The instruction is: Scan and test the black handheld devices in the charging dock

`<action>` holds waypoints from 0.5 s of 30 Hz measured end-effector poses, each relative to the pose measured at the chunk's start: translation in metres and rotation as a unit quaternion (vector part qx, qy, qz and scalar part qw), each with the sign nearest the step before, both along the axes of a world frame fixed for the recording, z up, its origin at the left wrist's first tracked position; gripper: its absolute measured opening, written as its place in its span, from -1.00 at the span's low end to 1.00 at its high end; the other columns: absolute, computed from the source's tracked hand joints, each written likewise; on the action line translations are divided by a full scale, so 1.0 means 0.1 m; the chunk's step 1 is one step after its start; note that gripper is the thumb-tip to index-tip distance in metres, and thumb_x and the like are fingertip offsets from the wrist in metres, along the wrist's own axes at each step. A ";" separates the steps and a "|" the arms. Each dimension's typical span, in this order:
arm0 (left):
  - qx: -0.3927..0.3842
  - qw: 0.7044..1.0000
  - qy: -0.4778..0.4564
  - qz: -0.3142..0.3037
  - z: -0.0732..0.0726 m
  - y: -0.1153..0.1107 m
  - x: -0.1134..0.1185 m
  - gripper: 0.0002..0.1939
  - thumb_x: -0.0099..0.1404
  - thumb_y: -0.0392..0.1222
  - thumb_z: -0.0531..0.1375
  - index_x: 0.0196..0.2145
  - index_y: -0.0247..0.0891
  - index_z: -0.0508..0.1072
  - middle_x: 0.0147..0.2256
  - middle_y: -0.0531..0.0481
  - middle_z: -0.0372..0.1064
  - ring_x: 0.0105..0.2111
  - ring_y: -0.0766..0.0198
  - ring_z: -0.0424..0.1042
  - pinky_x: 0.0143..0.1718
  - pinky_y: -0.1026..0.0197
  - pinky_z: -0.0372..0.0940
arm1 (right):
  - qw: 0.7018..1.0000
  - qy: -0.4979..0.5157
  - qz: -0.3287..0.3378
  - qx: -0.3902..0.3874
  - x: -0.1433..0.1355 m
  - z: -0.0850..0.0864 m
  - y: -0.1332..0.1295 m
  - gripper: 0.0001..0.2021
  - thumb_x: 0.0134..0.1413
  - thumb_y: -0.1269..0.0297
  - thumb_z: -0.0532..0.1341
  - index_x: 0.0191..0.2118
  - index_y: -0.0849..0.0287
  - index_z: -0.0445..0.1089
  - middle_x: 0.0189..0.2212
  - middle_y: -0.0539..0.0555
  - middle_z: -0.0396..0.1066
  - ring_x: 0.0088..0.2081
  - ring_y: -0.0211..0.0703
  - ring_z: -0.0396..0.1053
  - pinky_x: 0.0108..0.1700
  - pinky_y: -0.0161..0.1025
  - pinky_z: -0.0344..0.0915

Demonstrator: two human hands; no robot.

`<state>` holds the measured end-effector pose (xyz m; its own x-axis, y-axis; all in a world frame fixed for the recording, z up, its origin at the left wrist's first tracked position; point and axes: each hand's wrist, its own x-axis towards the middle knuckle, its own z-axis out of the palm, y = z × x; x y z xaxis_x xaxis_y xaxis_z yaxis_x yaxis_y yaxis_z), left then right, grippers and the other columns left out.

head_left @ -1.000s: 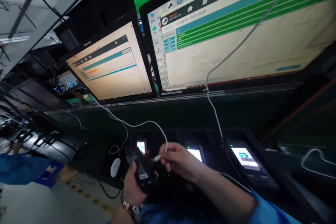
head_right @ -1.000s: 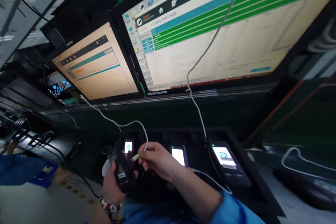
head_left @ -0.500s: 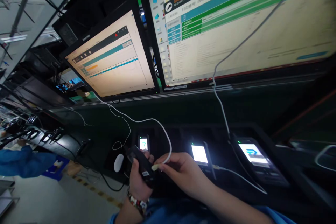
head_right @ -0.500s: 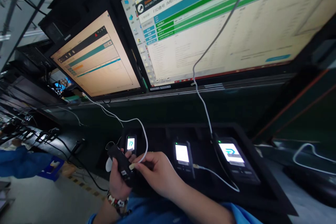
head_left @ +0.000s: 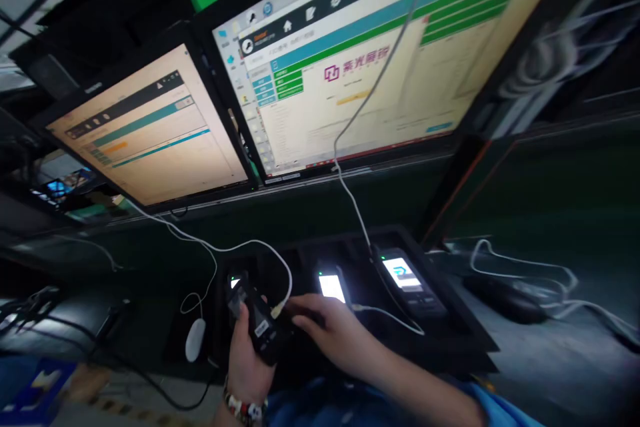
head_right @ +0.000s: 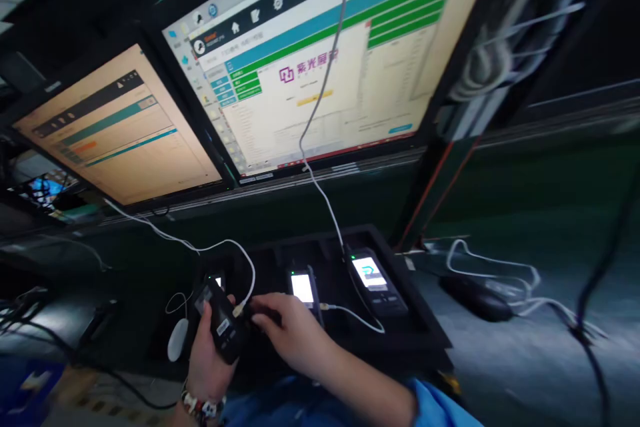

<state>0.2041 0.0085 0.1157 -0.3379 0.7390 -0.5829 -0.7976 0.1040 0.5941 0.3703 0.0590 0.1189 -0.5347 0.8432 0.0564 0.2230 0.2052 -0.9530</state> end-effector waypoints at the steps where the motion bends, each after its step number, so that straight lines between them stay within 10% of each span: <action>1: -0.011 1.000 -0.007 0.001 0.03 0.03 0.01 -0.80 0.33 -0.18 0.11 -0.21 -0.28 0.49 -0.34 -0.06 0.53 -0.41 0.25 0.51 -0.38 0.18 0.45 | 0.994 -0.082 -0.037 0.055 0.14 -0.03 0.01 -0.69 0.15 0.43 0.08 -0.06 0.20 0.49 -0.09 0.16 0.49 -0.05 -0.04 0.42 0.03 -0.10 0.33; 6: -0.005 1.000 0.006 0.017 0.01 0.08 -0.07 -0.79 0.33 -0.22 0.08 -0.18 -0.25 0.48 -0.27 -0.07 0.53 -0.39 0.21 0.52 -0.41 0.13 0.47 | 0.884 -0.426 -0.071 0.179 0.67 -0.21 0.03 -0.56 -0.03 0.68 0.04 -0.11 0.25 0.51 -0.10 0.24 0.46 -0.07 0.10 0.37 -0.02 0.02 0.32; 15: -0.065 0.998 0.008 -0.001 -0.18 0.06 -0.08 -0.75 0.33 -0.18 0.08 -0.07 -0.21 0.43 -0.26 -0.05 0.54 -0.32 0.22 0.54 -0.35 0.14 0.49 | 0.852 -0.475 0.081 0.206 0.64 -0.26 0.27 -0.73 0.01 0.62 0.10 -0.18 0.41 0.48 -0.22 0.30 0.49 -0.17 0.07 0.44 -0.11 -0.12 0.32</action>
<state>0.1958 0.0141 0.0973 -0.3466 0.6578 -0.6687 -0.7885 0.1818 0.5876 0.4345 0.0855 0.0931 -0.6114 0.7676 -0.1924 0.7903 0.5798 -0.1982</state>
